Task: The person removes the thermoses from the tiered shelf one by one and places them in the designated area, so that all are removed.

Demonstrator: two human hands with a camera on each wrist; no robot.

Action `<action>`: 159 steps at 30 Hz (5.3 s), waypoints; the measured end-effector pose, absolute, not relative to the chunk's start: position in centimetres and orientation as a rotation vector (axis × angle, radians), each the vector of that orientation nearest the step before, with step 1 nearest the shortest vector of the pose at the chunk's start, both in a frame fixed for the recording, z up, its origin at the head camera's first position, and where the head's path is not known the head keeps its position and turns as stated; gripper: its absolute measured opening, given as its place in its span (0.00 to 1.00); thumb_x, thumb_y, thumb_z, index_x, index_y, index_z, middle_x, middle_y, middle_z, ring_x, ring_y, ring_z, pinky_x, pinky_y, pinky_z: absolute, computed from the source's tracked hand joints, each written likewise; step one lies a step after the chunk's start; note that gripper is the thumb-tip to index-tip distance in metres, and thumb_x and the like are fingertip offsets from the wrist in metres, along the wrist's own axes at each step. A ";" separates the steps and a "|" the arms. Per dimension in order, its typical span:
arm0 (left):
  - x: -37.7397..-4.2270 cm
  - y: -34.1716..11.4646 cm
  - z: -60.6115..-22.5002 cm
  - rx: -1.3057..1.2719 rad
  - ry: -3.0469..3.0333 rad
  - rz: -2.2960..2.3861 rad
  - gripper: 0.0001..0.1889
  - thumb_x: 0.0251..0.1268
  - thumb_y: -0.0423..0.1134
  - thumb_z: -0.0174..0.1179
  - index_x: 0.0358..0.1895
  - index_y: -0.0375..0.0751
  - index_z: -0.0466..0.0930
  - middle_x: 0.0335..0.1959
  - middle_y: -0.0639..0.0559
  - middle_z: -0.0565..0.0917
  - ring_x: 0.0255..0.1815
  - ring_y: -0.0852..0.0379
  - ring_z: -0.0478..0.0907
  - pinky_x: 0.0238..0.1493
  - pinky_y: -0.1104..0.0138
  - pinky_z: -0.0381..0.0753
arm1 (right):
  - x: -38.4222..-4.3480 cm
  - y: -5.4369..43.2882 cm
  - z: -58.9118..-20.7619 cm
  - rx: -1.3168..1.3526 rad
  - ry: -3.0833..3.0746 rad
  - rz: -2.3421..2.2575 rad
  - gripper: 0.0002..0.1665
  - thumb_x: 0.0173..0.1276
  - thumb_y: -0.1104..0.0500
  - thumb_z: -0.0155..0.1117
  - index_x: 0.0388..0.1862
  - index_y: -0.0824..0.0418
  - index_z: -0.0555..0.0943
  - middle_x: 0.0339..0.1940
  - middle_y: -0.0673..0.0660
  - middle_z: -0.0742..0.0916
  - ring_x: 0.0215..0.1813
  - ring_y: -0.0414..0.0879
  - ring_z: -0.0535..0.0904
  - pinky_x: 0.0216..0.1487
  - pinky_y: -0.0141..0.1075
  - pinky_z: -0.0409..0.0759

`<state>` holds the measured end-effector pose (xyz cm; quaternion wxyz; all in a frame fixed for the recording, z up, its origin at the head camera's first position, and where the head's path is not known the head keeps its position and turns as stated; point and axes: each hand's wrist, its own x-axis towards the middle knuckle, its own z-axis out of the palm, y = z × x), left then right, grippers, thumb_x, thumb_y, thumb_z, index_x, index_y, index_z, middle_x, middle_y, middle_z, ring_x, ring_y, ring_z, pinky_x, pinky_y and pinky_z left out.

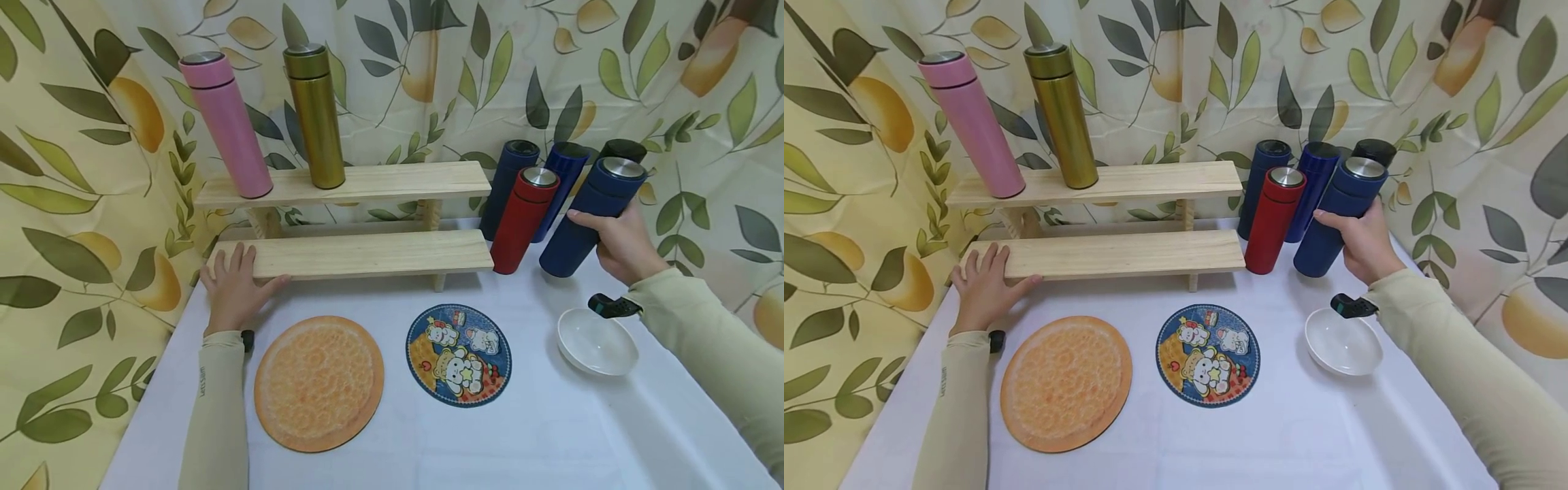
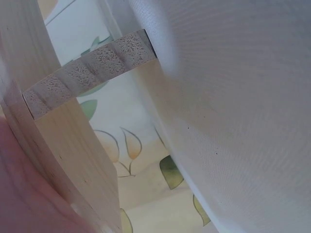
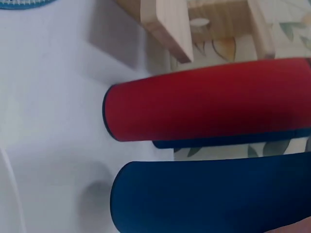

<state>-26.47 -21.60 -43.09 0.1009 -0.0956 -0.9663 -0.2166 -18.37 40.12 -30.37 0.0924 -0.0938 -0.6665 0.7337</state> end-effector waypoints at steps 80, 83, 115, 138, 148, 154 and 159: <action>-27.0 -21.9 -43.6 -0.249 -2.855 -0.610 0.60 0.64 0.78 0.61 0.83 0.31 0.58 0.85 0.30 0.54 0.84 0.23 0.41 0.75 0.27 0.29 | -20.6 37.7 -25.9 -0.125 -2.151 1.513 0.54 0.78 0.56 0.61 0.91 0.48 0.41 0.91 0.49 0.46 0.88 0.38 0.34 0.83 0.36 0.36; -26.9 -21.9 -43.6 -0.251 -2.857 -0.607 0.60 0.64 0.78 0.61 0.84 0.31 0.58 0.85 0.29 0.54 0.84 0.23 0.41 0.75 0.27 0.29 | -20.4 36.8 -24.9 -0.092 -2.189 1.422 0.55 0.76 0.55 0.61 0.91 0.49 0.41 0.91 0.49 0.47 0.88 0.38 0.35 0.82 0.35 0.33; -27.4 -21.7 -43.6 -0.247 -2.868 -0.595 0.60 0.65 0.78 0.59 0.85 0.33 0.57 0.86 0.32 0.53 0.85 0.25 0.40 0.75 0.28 0.28 | -26.1 22.5 -25.1 0.360 -2.159 1.685 0.58 0.73 0.55 0.68 0.91 0.53 0.45 0.91 0.53 0.50 0.88 0.41 0.42 0.84 0.39 0.42; -27.1 -21.9 -43.9 -0.252 -2.838 -0.592 0.59 0.64 0.77 0.61 0.84 0.33 0.59 0.85 0.32 0.55 0.85 0.25 0.41 0.75 0.27 0.29 | -31.3 11.1 -25.9 0.344 -2.183 1.929 0.58 0.72 0.48 0.71 0.90 0.54 0.50 0.88 0.61 0.57 0.86 0.59 0.53 0.81 0.51 0.61; -27.4 -22.0 -44.0 -0.248 -2.835 -0.576 0.60 0.63 0.78 0.62 0.84 0.34 0.59 0.86 0.33 0.56 0.85 0.26 0.41 0.76 0.28 0.30 | -33.1 7.6 -24.1 0.291 -2.214 1.962 0.56 0.72 0.45 0.73 0.89 0.52 0.52 0.87 0.58 0.60 0.85 0.55 0.55 0.78 0.48 0.65; -27.5 -22.0 -44.1 -0.245 -2.837 -0.592 0.60 0.63 0.79 0.60 0.84 0.34 0.59 0.86 0.33 0.55 0.85 0.26 0.40 0.76 0.28 0.29 | -34.3 6.2 -23.6 0.252 -2.249 1.979 0.56 0.72 0.44 0.73 0.88 0.52 0.52 0.85 0.55 0.61 0.82 0.51 0.58 0.77 0.45 0.67; -27.5 -22.1 -44.0 -0.250 -2.837 -0.615 0.60 0.63 0.78 0.61 0.84 0.34 0.59 0.86 0.33 0.55 0.85 0.26 0.40 0.76 0.29 0.26 | -35.7 5.3 -23.4 0.258 -2.238 2.003 0.55 0.71 0.44 0.74 0.87 0.52 0.54 0.81 0.52 0.64 0.76 0.46 0.65 0.74 0.42 0.68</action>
